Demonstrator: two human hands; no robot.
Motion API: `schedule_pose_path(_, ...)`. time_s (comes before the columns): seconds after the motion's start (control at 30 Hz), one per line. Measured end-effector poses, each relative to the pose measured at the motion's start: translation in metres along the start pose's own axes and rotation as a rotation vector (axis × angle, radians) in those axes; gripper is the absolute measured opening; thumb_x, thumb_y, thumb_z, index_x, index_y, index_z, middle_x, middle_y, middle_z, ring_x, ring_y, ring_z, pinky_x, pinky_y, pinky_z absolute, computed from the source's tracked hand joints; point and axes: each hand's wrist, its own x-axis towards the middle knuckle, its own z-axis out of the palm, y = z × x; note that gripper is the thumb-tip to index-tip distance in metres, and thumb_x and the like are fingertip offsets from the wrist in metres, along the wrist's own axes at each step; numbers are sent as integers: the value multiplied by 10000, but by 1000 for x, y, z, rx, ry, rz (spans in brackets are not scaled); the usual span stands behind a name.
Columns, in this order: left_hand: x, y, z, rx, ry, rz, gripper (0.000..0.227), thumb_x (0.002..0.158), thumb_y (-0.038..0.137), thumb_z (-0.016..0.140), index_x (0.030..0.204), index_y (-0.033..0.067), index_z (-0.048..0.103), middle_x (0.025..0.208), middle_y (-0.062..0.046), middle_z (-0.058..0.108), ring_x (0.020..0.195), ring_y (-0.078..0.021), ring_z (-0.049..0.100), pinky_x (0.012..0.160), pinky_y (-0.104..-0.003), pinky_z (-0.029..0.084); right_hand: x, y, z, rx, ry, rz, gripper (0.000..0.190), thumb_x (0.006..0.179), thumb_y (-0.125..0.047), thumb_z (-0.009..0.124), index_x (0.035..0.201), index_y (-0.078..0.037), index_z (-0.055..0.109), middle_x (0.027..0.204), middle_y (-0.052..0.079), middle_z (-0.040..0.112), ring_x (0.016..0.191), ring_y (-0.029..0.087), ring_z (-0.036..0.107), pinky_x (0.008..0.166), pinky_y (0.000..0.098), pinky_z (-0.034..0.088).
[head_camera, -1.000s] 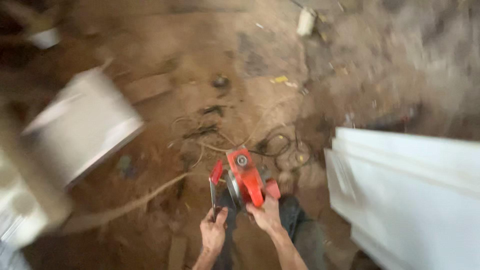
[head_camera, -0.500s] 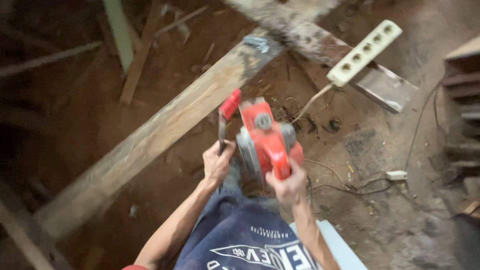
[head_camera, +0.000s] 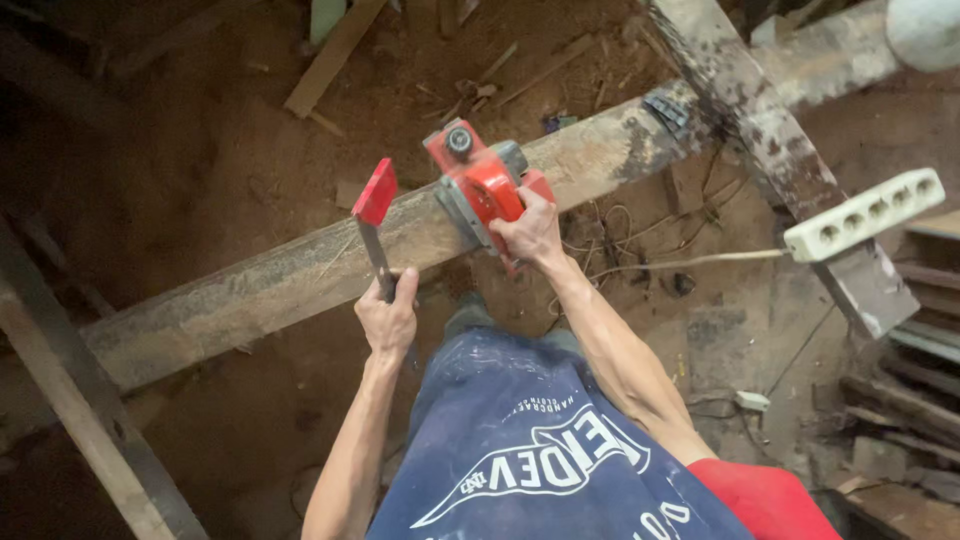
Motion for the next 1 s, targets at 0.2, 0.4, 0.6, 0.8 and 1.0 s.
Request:
schedule_pose_path(0.2, 36, 22, 33, 189, -70, 245, 210, 921, 257, 765, 928, 48, 747, 683, -38, 647, 613, -110, 554, 559, -304, 470, 20, 4, 7, -67, -144, -99, 428, 679, -283, 854, 1004, -41, 716, 890, 154, 747, 829, 271, 745, 779, 393, 586)
schedule_pose_path(0.4, 53, 35, 98, 360, -15, 538, 309, 864, 337, 816, 949, 67, 691, 924, -146, 682, 813, -366, 686, 684, -458, 547, 14, -33, -20, 216, -423, 89, 481, 765, -213, 753, 1210, -65, 645, 961, 125, 729, 846, 241, 713, 736, 382, 578)
schedule_pose_path(0.6, 39, 63, 124, 760, -31, 691, 328, 819, 297, 818, 1010, 101, 639, 930, -76, 633, 855, -290, 668, 739, -425, 532, 20, -55, -105, 1182, -480, 281, 411, 848, -199, 573, 1204, -4, 634, 1073, 111, 745, 931, 197, 717, 803, 321, 605)
schedule_pose_path(0.8, 60, 86, 134, 688, 69, 967, 838, 685, 606, 819, 1310, 104, 573, 1206, -133, 555, 1165, -317, 503, 987, -499, 414, 65, 20, -144, 1140, -200, 203, 261, 1031, -206, 645, 1226, -33, 633, 1052, 82, 703, 873, 209, 695, 681, 383, 628)
schedule_pose_path(1.0, 115, 62, 143, 613, 258, 209, 785, 871, 516, 773, 1457, 81, 481, 1366, -230, 490, 1273, -379, 493, 1041, -544, 428, 82, 170, -109, 1460, 221, 447, 273, 968, -142, 672, 1226, -73, 615, 1058, 72, 703, 952, 229, 708, 743, 394, 665)
